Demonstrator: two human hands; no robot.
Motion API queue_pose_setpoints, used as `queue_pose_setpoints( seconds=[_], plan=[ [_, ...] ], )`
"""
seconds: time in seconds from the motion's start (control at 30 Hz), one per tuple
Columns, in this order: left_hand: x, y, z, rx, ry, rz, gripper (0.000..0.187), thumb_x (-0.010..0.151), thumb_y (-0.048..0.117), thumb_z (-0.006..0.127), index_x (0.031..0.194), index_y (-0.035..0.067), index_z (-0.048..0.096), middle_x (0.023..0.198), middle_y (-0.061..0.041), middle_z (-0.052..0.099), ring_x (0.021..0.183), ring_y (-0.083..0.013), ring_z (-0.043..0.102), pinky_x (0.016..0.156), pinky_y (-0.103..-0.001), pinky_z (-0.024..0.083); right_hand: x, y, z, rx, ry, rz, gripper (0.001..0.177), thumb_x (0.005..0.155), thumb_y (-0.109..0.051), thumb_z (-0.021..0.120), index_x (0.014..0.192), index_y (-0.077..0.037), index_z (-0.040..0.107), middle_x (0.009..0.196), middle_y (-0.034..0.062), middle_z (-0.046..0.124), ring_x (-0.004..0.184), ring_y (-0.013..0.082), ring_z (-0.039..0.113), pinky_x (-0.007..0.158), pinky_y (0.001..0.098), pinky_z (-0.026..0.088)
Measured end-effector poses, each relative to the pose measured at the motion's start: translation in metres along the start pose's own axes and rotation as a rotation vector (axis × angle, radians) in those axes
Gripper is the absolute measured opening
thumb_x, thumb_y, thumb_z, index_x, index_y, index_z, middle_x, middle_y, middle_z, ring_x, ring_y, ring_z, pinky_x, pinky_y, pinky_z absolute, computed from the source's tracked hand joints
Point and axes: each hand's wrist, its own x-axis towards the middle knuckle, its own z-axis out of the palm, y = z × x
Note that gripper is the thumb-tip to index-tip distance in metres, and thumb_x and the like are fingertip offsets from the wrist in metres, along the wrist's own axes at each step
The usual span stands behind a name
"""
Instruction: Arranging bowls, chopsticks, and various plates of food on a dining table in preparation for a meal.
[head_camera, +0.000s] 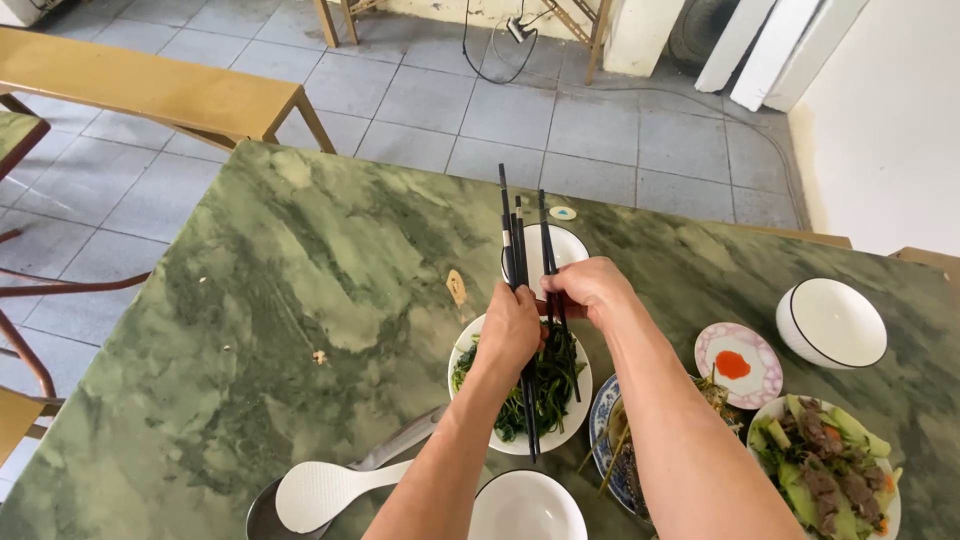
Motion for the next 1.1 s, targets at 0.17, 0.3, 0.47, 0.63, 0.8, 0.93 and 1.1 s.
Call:
queue_pose_setpoints(
  seconds=[0.17, 0.3, 0.47, 0.63, 0.8, 0.93, 1.1],
  plan=[
    [0.002, -0.007, 0.017, 1.107, -0.091, 0.398, 0.041, 0.094, 0.057, 0.063, 0.088, 0.016, 0.064, 0.087, -0.004, 0.065, 0.075, -0.0213, 0.053, 0.06, -0.035, 0.035, 0.004, -0.001, -0.01, -0.137, 0.046, -0.041, 0.026, 0.07, 0.005, 0.081, 0.092, 0.015, 0.072, 0.065, 0.026, 0.069, 0.054, 0.0327, 0.071, 0.054, 0.0445, 0.062],
    [-0.003, 0.004, 0.018, 1.158, -0.052, 0.434, 0.043, 0.094, 0.057, 0.061, 0.082, 0.016, 0.066, 0.083, -0.006, 0.063, 0.07, -0.0227, 0.049, 0.061, -0.04, 0.03, 0.009, -0.002, -0.014, -0.234, 0.107, -0.077, 0.018, 0.066, 0.005, 0.079, 0.078, 0.015, 0.071, 0.054, 0.0241, 0.065, 0.044, 0.0306, 0.068, 0.047, 0.0432, 0.059],
    [-0.006, 0.007, 0.021, 1.09, 0.018, 0.426, 0.031, 0.098, 0.041, 0.056, 0.084, 0.016, 0.066, 0.081, -0.005, 0.061, 0.064, -0.0213, 0.05, 0.06, -0.039, 0.033, 0.004, -0.004, -0.015, -0.473, 0.17, -0.067, 0.031, 0.064, -0.013, 0.081, 0.087, 0.006, 0.075, 0.073, 0.0196, 0.072, 0.069, 0.0324, 0.071, 0.065, 0.0441, 0.058],
    [-0.002, -0.004, 0.034, 0.972, -0.043, 0.342, 0.023, 0.101, 0.022, 0.047, 0.091, 0.014, 0.067, 0.085, -0.004, 0.061, 0.064, -0.02, 0.055, 0.056, -0.037, 0.041, 0.032, 0.02, -0.017, -0.513, 0.201, -0.119, 0.047, 0.068, -0.025, 0.083, 0.105, 0.003, 0.078, 0.098, 0.021, 0.077, 0.106, 0.0351, 0.072, 0.084, 0.0481, 0.054],
    [0.046, -0.079, 0.145, 0.4, 0.102, 0.048, 0.029, 0.1, 0.011, 0.046, 0.118, -0.004, 0.062, 0.092, -0.005, 0.046, 0.064, -0.0271, 0.065, 0.046, -0.041, 0.056, 0.052, 0.037, -0.008, -0.413, 0.304, -0.146, 0.037, 0.081, -0.039, 0.078, 0.099, -0.008, 0.081, 0.108, 0.0187, 0.076, 0.11, 0.0409, 0.07, 0.094, 0.0526, 0.053],
    [0.022, -0.042, 0.08, 0.513, 0.03, 0.136, 0.027, 0.101, 0.011, 0.047, 0.115, -0.006, 0.063, 0.091, -0.009, 0.05, 0.069, -0.0282, 0.064, 0.047, -0.041, 0.058, 0.039, 0.029, -0.005, -0.536, 0.283, -0.171, 0.035, 0.081, -0.037, 0.071, 0.094, -0.007, 0.081, 0.103, 0.0214, 0.077, 0.111, 0.0457, 0.068, 0.09, 0.0526, 0.054],
    [-0.026, 0.046, -0.052, -0.695, -0.01, -0.422, 0.022, 0.108, 0.018, 0.034, 0.104, 0.002, 0.048, 0.085, -0.02, 0.072, 0.051, -0.0283, 0.069, 0.04, -0.035, 0.059, 0.031, 0.023, -0.002, -0.614, 0.275, -0.208, 0.034, 0.08, -0.035, 0.064, 0.092, -0.009, 0.082, 0.101, 0.0226, 0.077, 0.109, 0.0479, 0.068, 0.089, 0.0569, 0.054]
  ],
)
